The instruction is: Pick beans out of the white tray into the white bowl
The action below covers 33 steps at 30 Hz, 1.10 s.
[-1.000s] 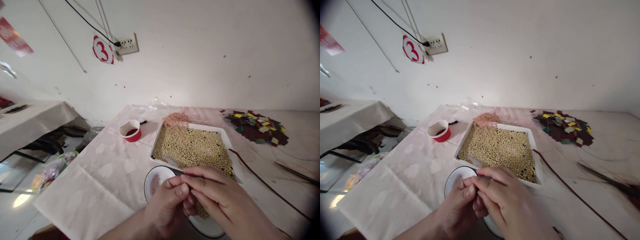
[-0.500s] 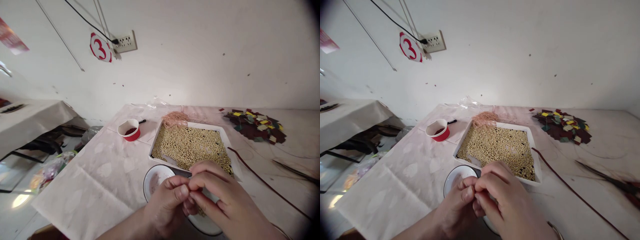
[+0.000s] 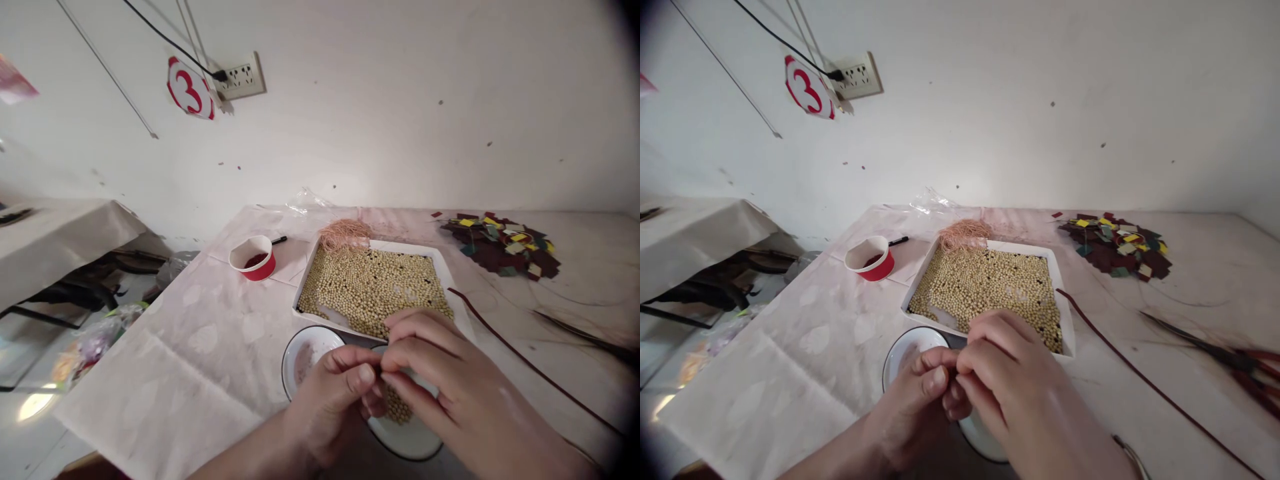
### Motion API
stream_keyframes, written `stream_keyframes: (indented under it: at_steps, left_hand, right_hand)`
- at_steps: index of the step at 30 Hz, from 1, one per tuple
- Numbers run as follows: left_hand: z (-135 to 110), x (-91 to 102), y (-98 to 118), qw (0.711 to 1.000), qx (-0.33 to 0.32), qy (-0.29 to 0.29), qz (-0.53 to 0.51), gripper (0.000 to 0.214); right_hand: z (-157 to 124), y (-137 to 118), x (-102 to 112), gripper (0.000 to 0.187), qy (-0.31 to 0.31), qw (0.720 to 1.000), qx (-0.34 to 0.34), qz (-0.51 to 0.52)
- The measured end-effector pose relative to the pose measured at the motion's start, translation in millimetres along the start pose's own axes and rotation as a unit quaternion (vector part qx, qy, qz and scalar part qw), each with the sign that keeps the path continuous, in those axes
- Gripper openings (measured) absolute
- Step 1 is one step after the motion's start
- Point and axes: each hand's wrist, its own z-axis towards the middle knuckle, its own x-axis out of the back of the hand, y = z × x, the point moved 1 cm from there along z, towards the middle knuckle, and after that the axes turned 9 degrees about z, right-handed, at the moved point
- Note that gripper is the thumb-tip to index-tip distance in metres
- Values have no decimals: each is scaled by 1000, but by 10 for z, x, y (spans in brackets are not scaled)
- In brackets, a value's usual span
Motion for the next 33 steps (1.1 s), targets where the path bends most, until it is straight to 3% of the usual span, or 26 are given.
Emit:
stream_keyframes:
  at_steps: [3,8,14,20,28,33]
  left_hand:
    - [12,2,30,999,-27,7,21,28]
    - [45,18,42,998,-48,26,26,25]
    - [52,28,16,997,-36,46,41,25]
    - [44,8,22,998,-16,55,26,25]
    - [39,-2,18,998,-14,55,31,26]
    - [48,-1,23,998,-15,55,36,25]
  right_hand:
    - [-34,53,108,14,-33,999,-21,-27]
    - [-65,263,194,16,-157,983,-91,-24]
    - [60,786,227,14,-78,971,-169,-152]
    - [90,1221,22,8,-105,956,-219,-164]
    - [115,1329,-78,17,-141,939,-255,-183]
    - [117,1328,-68,17,-140,943,-246,-174]
